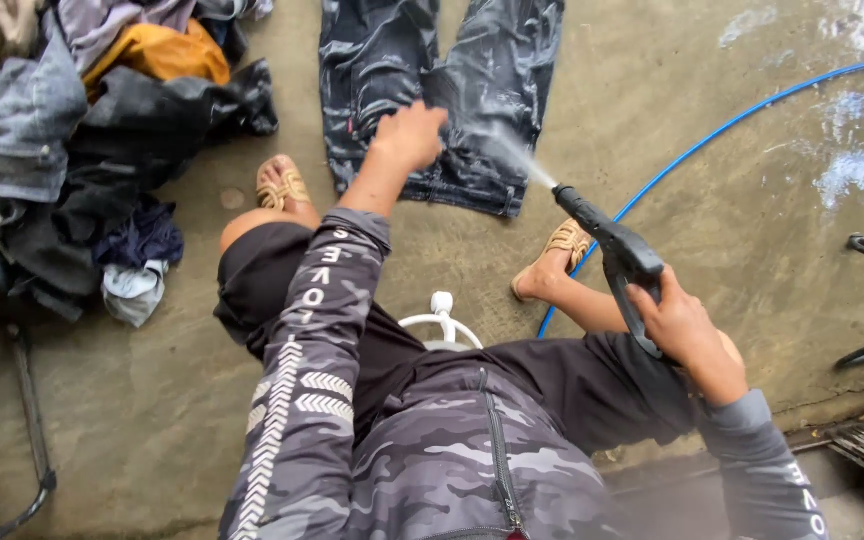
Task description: A person uses a pressure washer to clean a pair of jeans spread out on a concrete floor, flipping them to wash both sides.
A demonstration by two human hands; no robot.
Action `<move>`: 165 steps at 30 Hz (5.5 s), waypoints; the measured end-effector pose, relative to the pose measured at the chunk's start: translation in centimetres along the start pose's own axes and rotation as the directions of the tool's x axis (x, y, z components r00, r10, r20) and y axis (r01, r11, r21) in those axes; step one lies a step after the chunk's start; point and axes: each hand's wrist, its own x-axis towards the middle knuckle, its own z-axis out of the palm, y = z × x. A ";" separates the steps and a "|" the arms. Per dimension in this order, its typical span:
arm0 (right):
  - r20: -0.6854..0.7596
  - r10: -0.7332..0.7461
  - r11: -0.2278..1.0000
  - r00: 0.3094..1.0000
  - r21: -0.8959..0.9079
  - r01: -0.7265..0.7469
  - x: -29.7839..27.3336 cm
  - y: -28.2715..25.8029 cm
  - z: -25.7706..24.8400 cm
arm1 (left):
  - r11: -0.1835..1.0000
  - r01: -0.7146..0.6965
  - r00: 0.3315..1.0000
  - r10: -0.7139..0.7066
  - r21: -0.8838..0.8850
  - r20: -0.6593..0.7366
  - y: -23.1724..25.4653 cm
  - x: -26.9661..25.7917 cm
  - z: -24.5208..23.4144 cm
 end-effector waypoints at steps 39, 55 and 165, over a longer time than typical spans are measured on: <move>0.015 0.283 0.661 0.959 0.721 -0.207 5.7 -1.4 0.0 | 0.856 -0.398 0.736 0.512 0.328 -0.443 2.7 17.4 36.3; 0.018 0.272 0.660 0.962 0.725 -0.200 4.8 -2.5 2.2 | 0.843 -0.517 0.812 0.538 0.149 -0.228 8.4 8.4 45.4; 0.144 0.189 0.831 0.971 0.503 -0.236 -3.8 -6.8 8.9 | 0.946 -0.059 0.954 0.147 0.317 -0.261 -3.0 2.3 36.8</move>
